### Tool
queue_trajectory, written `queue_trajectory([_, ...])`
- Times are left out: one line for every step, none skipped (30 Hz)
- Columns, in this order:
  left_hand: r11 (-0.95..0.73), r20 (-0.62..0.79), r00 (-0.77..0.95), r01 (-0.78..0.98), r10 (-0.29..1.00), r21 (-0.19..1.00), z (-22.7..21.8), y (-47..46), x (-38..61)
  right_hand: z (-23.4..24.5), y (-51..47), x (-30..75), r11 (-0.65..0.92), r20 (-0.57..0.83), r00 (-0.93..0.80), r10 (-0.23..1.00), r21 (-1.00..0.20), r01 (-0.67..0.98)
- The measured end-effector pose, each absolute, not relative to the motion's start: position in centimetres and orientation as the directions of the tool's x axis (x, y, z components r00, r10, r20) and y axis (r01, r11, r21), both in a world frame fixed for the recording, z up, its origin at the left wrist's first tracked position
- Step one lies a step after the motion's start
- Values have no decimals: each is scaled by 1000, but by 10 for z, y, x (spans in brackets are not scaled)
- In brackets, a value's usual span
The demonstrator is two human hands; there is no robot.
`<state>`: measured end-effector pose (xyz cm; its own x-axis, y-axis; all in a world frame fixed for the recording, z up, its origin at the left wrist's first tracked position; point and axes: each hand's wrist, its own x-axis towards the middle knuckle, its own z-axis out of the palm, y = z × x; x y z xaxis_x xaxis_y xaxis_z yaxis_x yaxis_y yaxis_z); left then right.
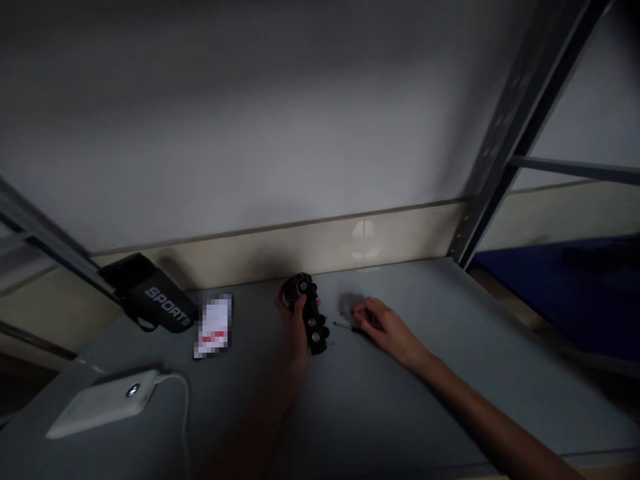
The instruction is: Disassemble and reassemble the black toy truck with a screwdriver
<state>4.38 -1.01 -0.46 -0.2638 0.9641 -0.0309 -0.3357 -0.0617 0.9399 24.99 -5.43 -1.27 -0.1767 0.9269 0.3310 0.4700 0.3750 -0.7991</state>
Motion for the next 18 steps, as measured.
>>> queue_trajectory([-64,-19,-242,-334,970,941,0,-13,46,-9,-54,244,345,303,-166,938,-855,387])
queue_trajectory([-85,6,-243,-315,970,945,5,-16,49,-5,-53,238,319,282,-161,946,-900,297])
queue_trajectory([-131,62,-233,-293,970,947,11,-20,52,2,-51,231,308,277,-166,947,-927,213])
queue_trajectory([-191,132,-221,-270,966,944,18,-23,56,9,-49,225,302,275,-180,944,-943,142])
queue_trajectory([-234,192,-183,-246,964,941,24,-26,60,16,-47,220,308,287,-188,939,-947,91])
queue_trajectory([-264,240,-134,-216,962,940,31,-28,64,23,-44,217,324,309,-180,934,-944,57])
queue_trajectory([-285,268,-111,-191,957,939,37,-29,67,29,-41,214,343,333,-159,929,-938,41])
queue_trajectory([-298,286,-91,-171,954,939,42,-29,70,34,-39,213,351,343,-139,929,-936,32])
queue_trajectory([-314,307,-72,-147,949,938,47,-28,73,37,-37,214,353,348,-124,929,-935,21])
queue_trajectory([-322,317,-60,-129,947,938,49,-26,74,37,-36,215,355,352,-110,930,-935,16])
queue_trajectory([-320,317,-47,-115,947,940,51,-24,75,36,-36,217,355,351,-101,931,-935,15])
queue_trajectory([-309,307,-38,-107,951,945,50,-22,76,34,-36,218,351,348,-95,933,-936,19])
queue_trajectory([-289,288,-32,-105,957,951,48,-20,77,30,-37,220,344,341,-90,936,-939,26])
queue_trajectory([-266,264,-32,-107,964,958,44,-19,79,26,-38,221,331,328,-82,941,-943,32])
queue_trajectory([-246,243,-40,-110,969,963,40,-17,80,21,-39,221,310,307,-72,949,-950,38])
queue_trajectory([-228,223,-55,-116,973,967,35,-16,80,17,-39,221,284,281,-61,958,-958,41])
queue_trajectory([-193,184,-78,-138,980,971,30,-15,81,14,-40,221,255,253,-52,966,-966,41])
queue_trajectory([-155,140,-99,-166,985,974,25,-14,81,11,-40,220,228,226,-42,973,-973,38])
